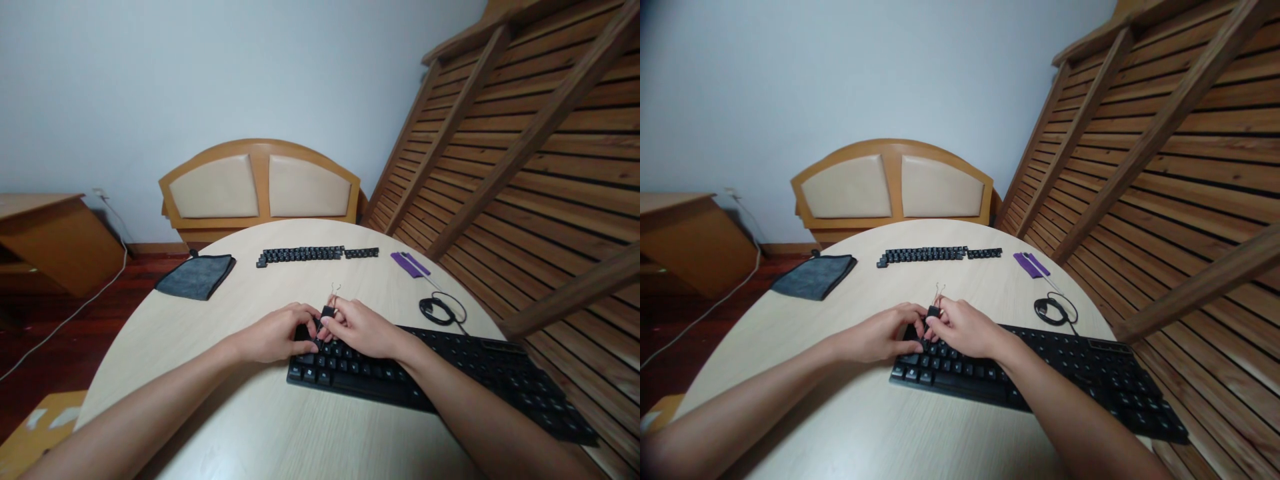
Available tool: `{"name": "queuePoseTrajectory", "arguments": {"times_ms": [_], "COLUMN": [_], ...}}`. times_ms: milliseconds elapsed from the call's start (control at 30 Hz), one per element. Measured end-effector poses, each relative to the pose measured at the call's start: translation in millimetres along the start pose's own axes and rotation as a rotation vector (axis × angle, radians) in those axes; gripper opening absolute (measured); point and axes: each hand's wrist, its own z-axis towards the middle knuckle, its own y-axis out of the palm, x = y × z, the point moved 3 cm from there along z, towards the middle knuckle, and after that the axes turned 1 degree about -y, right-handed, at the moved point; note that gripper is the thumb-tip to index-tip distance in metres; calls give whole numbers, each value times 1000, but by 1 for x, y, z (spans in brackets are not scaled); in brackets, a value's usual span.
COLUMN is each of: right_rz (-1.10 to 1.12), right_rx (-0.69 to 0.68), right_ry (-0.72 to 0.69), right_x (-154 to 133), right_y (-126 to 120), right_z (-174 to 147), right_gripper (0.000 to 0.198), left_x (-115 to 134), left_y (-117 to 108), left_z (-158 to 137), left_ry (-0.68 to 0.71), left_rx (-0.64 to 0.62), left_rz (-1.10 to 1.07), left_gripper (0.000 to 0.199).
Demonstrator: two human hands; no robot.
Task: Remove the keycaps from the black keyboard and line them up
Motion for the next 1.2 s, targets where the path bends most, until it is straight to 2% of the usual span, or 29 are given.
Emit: {"name": "queuePoseTrajectory", "arguments": {"times_ms": [167, 333, 433, 567, 667, 867, 1033, 1200], "right_rz": [113, 110, 66, 140, 234, 331, 384, 363], "right_rx": [130, 232, 258, 268, 292, 325, 322, 304], "right_ry": [-18, -10, 8, 18, 58, 163, 236, 278], "right_x": [8, 12, 14, 17, 20, 27, 30, 31], "right_y": [-1, -4, -5, -3, -3, 0, 2, 3], "right_z": [3, 5, 5, 7, 9, 14, 15, 14], "right_gripper": [21, 23, 21, 21, 20, 12, 11, 14], "left_x": [-3, -12, -15, -16, -14, -7, -7, -8], "left_y": [2, 7, 11, 11, 8, 5, 8, 12], "left_z": [2, 5, 6, 8, 6, 4, 2, 1], "left_ry": [-24, -147, -186, -153, -102, 42, 64, 86], "left_rx": [81, 159, 180, 248, 281, 230, 273, 259], "left_rz": [-116, -236, -289, -305, -242, 33, 194, 281], "left_gripper": [11, 12, 11, 13, 16, 18, 20, 21]}}
